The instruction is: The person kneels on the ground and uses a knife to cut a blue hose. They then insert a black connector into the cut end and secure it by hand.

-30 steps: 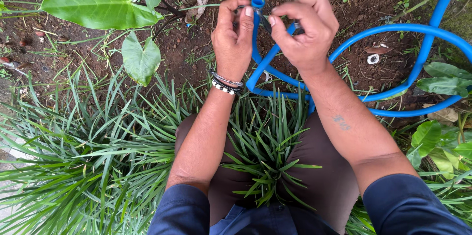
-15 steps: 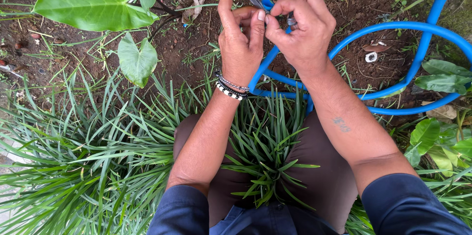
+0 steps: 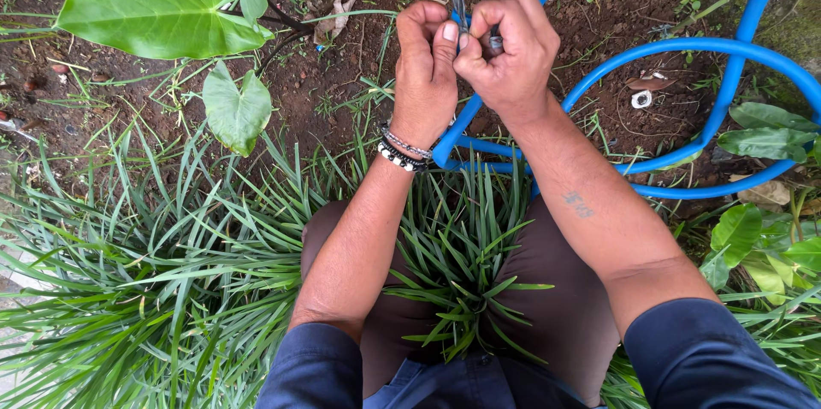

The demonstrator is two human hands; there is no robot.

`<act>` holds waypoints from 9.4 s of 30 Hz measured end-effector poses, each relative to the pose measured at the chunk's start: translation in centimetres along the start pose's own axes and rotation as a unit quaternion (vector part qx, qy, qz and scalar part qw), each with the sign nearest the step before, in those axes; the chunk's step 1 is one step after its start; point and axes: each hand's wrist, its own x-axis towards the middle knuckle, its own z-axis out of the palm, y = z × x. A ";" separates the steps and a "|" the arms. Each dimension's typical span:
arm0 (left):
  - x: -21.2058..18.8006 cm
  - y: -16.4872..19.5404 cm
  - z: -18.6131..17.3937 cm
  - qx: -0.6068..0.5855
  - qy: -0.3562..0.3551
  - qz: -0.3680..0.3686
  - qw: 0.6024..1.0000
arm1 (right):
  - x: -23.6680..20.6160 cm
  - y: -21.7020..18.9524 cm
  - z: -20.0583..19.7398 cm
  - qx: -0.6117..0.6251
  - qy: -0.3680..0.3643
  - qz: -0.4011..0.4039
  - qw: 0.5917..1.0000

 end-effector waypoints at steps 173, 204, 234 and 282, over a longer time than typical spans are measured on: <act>-1.0 2.1 1.2 0.227 0.081 0.174 0.955 | 0.5 0.9 -4.0 0.297 -0.175 0.281 0.896; -0.6 2.6 -0.1 0.190 0.059 0.204 0.958 | 0.4 2.3 -4.4 0.372 -0.171 0.241 0.880; -0.4 3.3 0.5 0.099 0.075 0.193 0.973 | -0.1 1.7 -2.9 0.355 -0.101 0.249 0.895; 0.0 2.9 0.9 0.158 0.076 0.208 0.962 | 0.5 1.7 -2.8 0.409 -0.056 0.326 0.850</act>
